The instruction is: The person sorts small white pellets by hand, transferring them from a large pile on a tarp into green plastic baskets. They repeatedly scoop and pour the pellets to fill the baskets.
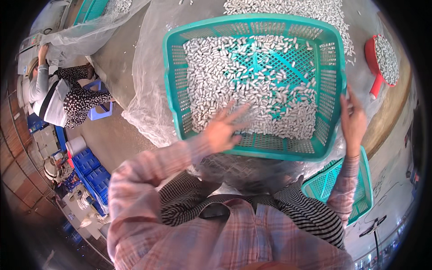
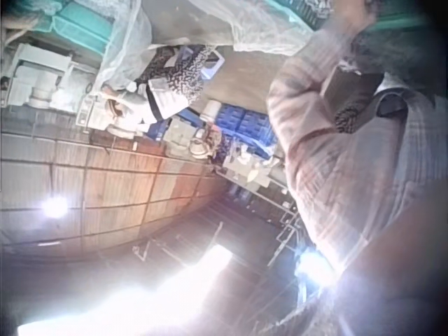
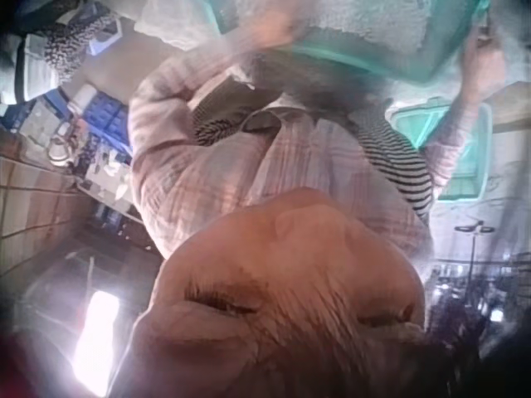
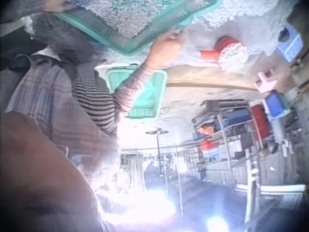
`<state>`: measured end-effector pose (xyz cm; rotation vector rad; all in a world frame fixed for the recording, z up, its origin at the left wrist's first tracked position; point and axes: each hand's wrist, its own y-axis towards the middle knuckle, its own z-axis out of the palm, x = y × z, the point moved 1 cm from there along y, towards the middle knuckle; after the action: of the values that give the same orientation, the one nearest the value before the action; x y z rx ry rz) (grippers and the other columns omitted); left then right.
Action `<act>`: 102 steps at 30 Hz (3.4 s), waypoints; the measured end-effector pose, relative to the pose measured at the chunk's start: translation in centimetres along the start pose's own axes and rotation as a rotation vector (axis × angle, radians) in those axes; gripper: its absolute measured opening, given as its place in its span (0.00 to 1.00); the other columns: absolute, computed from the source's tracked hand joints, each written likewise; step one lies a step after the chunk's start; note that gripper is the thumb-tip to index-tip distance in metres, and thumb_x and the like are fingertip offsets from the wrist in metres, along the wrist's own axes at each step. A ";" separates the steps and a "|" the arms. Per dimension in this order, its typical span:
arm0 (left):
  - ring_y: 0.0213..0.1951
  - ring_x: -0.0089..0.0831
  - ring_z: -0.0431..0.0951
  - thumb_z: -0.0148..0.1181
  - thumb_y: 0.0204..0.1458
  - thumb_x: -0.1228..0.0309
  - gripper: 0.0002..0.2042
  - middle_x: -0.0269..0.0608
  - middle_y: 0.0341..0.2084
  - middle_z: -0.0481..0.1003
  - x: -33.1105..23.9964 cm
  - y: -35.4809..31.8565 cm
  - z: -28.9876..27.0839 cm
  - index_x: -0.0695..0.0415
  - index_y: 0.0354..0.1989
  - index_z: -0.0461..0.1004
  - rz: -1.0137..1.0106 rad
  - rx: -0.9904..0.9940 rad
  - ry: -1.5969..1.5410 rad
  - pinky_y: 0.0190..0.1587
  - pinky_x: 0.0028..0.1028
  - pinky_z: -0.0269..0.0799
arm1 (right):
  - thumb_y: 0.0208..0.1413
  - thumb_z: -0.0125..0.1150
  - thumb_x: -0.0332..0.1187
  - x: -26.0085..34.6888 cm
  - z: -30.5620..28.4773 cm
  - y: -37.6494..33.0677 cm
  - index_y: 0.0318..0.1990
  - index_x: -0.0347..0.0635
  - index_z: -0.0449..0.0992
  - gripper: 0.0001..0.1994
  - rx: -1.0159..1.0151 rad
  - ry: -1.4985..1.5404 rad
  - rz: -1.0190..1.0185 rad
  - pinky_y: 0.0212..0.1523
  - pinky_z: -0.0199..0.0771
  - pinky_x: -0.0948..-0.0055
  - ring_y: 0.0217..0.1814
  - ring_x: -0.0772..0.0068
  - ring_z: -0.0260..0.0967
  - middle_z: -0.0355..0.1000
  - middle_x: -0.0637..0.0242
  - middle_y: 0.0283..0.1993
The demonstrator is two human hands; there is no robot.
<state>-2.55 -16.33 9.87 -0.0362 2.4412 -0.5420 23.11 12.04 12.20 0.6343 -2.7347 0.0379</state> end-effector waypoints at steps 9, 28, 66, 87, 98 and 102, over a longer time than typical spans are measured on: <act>0.55 0.36 0.69 0.60 0.40 0.78 0.32 0.47 0.53 0.70 15.1 -10.6 -1.2 0.64 0.59 0.63 -0.631 -0.514 -1.040 0.58 0.31 0.63 | 0.58 0.54 0.34 12.6 -0.8 -0.3 0.57 0.47 0.70 0.19 0.447 0.148 -0.791 0.53 0.66 0.57 0.54 0.50 0.65 0.67 0.56 0.54; 0.52 0.27 0.69 0.50 0.27 0.86 0.43 0.41 0.52 0.68 9.2 -13.2 -14.8 0.66 0.65 0.55 -0.512 -0.665 -1.052 0.55 0.23 0.62 | 0.54 0.53 0.56 35.4 16.4 -7.4 0.63 0.67 0.63 0.28 0.311 0.410 -0.702 0.67 0.26 0.32 0.76 0.45 0.30 0.41 0.58 0.74; 0.56 0.31 0.66 0.47 0.27 0.84 0.42 0.43 0.53 0.67 8.6 -13.4 -13.2 0.66 0.64 0.55 -0.398 -0.744 -1.026 0.60 0.26 0.57 | 0.52 0.56 0.56 30.8 13.8 -12.0 0.60 0.70 0.67 0.26 0.614 0.470 -0.997 0.70 0.27 0.38 0.76 0.49 0.32 0.43 0.61 0.74; 0.61 0.32 0.61 0.48 0.28 0.83 0.43 0.45 0.57 0.63 8.9 -13.7 -12.5 0.68 0.65 0.52 -0.325 -0.764 -1.106 0.64 0.27 0.49 | 0.55 0.53 0.53 19.4 15.1 -6.6 0.65 0.71 0.60 0.28 0.448 -0.009 -0.845 0.70 0.32 0.40 0.76 0.47 0.34 0.44 0.65 0.74; 0.56 0.34 0.67 0.46 0.26 0.85 0.44 0.46 0.55 0.66 9.1 -14.3 -12.2 0.66 0.65 0.53 -0.433 -0.774 -1.055 0.60 0.28 0.57 | 0.55 0.54 0.52 32.2 16.6 -12.1 0.66 0.61 0.58 0.31 0.486 0.500 -1.071 0.71 0.28 0.43 0.77 0.55 0.31 0.44 0.64 0.73; 0.56 0.34 0.66 0.46 0.26 0.84 0.43 0.46 0.54 0.67 8.4 -15.3 -12.9 0.67 0.64 0.55 -0.380 -0.796 -1.028 0.62 0.28 0.55 | 0.58 0.49 0.52 20.5 14.2 -8.0 0.67 0.68 0.56 0.28 0.569 -0.086 -0.966 0.71 0.29 0.42 0.77 0.51 0.29 0.42 0.67 0.74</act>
<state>-18.45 -26.83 20.21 -0.8819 1.4699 0.3001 4.79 -5.31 5.06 2.0552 -2.1766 0.5652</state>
